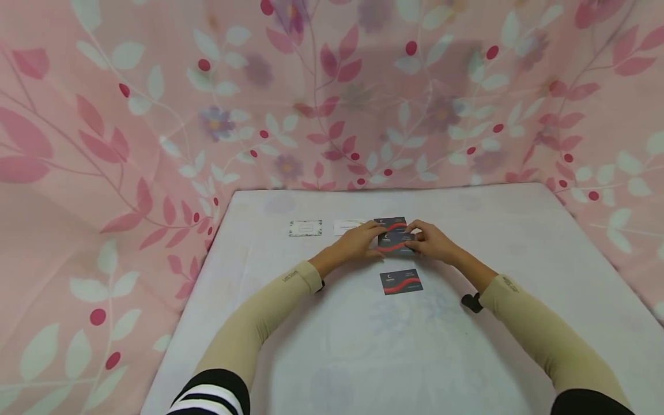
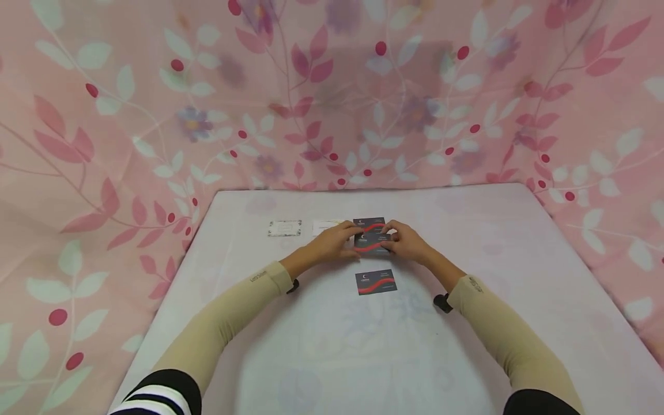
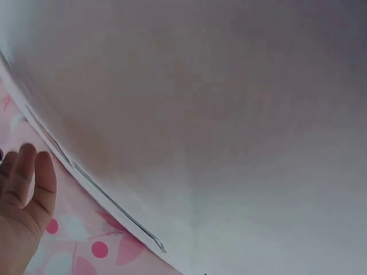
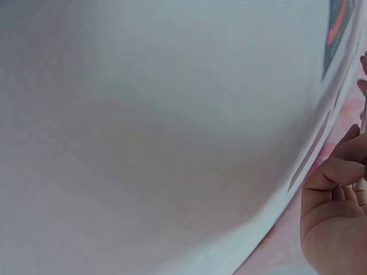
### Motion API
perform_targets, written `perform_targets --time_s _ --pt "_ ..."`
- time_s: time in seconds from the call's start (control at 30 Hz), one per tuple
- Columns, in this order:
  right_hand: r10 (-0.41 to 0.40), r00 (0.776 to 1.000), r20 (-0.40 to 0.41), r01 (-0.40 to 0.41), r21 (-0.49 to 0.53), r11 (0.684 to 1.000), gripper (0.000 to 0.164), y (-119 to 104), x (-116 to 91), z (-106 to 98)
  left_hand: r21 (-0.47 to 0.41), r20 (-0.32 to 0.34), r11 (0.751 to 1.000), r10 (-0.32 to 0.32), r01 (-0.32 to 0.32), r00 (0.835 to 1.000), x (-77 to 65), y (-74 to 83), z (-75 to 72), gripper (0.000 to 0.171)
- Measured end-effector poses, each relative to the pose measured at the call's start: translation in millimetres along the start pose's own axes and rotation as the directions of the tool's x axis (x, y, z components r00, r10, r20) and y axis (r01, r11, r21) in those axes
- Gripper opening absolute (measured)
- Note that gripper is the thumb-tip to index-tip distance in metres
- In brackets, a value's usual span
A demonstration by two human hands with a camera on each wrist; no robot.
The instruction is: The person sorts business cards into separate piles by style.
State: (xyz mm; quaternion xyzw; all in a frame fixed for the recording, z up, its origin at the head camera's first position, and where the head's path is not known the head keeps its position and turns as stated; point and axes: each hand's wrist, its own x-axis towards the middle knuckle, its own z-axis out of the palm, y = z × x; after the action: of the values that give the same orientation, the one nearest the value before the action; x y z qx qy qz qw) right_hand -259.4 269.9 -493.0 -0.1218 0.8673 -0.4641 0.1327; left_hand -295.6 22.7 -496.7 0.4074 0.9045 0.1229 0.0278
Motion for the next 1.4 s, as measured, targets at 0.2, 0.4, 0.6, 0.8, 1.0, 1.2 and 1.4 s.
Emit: perform_targets --time_s 0.2,0.4,0.6,0.8,1.0,1.2,1.4 --pt "0.024 0.999 -0.036 -0.021 0.083 0.996 0.032 2 1 1 0.021 -0.012 1.000 0.007 -0.006 1.000 1.9 2.0 -5.1 0.068" --pt "-0.132 0.978 -0.160 0.098 -0.205 0.974 0.036 -2 4 3 0.059 -0.028 0.998 -0.028 0.030 0.999 5.2 0.7 -7.2 0.064" --pt "-0.195 0.971 -0.137 0.118 -0.433 0.894 0.063 -5 6 8 0.039 -0.017 0.997 -0.060 0.061 0.998 7.4 -2.4 -4.5 0.066" --pt "-0.168 0.980 -0.108 0.091 -0.509 0.856 0.074 -8 8 8 0.025 -0.005 0.995 -0.099 0.100 0.995 10.3 -4.6 -3.5 0.068" --pt "-0.210 0.967 -0.145 0.105 -0.525 0.845 0.073 -6 13 6 -0.016 -0.029 0.990 -0.140 0.139 0.990 13.8 -5.0 -4.4 0.065" --pt "-0.195 0.967 -0.164 0.081 -0.528 0.845 0.068 -4 16 5 -0.041 -0.042 0.989 -0.147 0.145 0.988 18.1 -2.5 -3.7 0.061" --pt "-0.185 0.972 -0.146 0.090 -0.497 0.863 0.068 -3 20 -1 -0.017 -0.052 0.986 -0.164 0.163 0.985 21.2 -1.7 -4.4 0.059"
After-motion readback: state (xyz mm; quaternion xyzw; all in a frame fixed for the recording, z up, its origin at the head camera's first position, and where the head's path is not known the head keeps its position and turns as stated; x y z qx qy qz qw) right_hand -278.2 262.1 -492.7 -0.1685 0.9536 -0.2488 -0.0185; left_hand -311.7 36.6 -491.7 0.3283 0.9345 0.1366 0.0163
